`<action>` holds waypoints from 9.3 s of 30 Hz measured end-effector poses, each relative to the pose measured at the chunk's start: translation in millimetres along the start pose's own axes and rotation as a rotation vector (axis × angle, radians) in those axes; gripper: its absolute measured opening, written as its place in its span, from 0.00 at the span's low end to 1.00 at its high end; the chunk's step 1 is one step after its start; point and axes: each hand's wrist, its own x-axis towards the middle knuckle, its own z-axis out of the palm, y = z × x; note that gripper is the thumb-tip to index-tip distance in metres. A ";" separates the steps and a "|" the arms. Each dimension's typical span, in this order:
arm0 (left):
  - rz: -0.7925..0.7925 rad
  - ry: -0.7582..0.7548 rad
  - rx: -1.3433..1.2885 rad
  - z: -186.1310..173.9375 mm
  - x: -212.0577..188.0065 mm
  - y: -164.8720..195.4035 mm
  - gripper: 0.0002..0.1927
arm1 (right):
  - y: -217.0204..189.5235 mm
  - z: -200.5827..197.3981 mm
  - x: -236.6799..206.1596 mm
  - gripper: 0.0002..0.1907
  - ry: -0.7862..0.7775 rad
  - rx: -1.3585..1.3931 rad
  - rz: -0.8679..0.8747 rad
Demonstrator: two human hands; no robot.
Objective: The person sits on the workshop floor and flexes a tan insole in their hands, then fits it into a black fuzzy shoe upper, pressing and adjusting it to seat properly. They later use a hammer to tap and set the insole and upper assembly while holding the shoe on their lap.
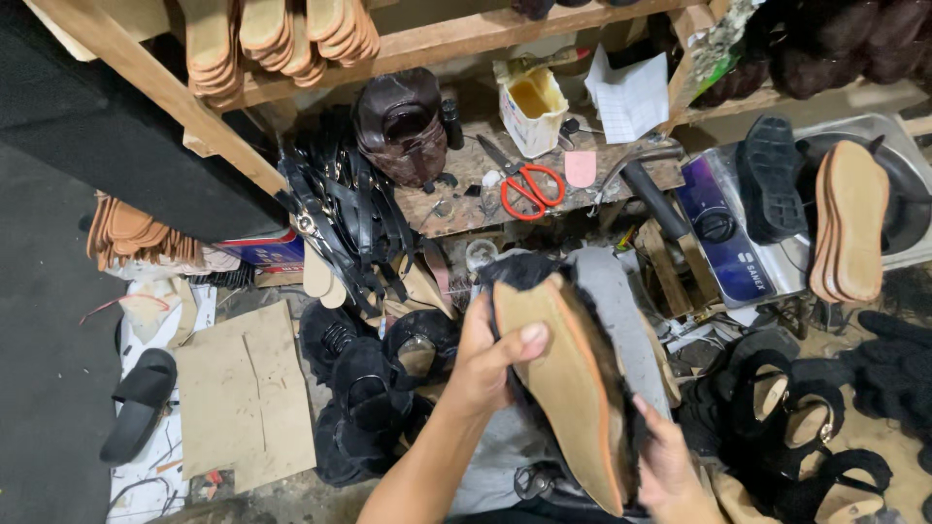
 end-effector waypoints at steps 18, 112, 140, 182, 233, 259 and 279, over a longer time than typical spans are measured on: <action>0.154 0.106 0.174 14.5 6.2 -22.7 0.35 | -46.2 146.1 -57.1 0.33 -0.229 -0.889 -0.917; -0.371 0.159 -0.021 -22.2 -145.1 -49.2 0.34 | -35.5 11.1 -47.3 0.16 -0.120 -0.261 -0.118; -0.307 0.212 0.154 -47.3 -98.4 -69.9 0.07 | -37.6 17.1 -45.3 0.07 -0.065 -0.147 -0.209; -0.324 0.351 0.178 -65.9 -91.3 -64.8 0.02 | -13.5 10.7 -8.2 0.07 -0.079 -0.283 -0.243; -0.340 0.409 0.242 -67.0 -90.2 -70.6 0.02 | -12.2 14.7 -6.7 0.09 0.021 -0.393 -0.252; -0.149 0.156 0.204 -75.1 -36.1 -64.7 0.09 | -52.5 29.9 43.5 0.10 -0.243 -0.357 -0.301; -0.320 -0.619 0.268 -23.8 -142.1 44.3 0.15 | -65.2 88.8 -74.3 0.13 -1.160 -0.688 -0.451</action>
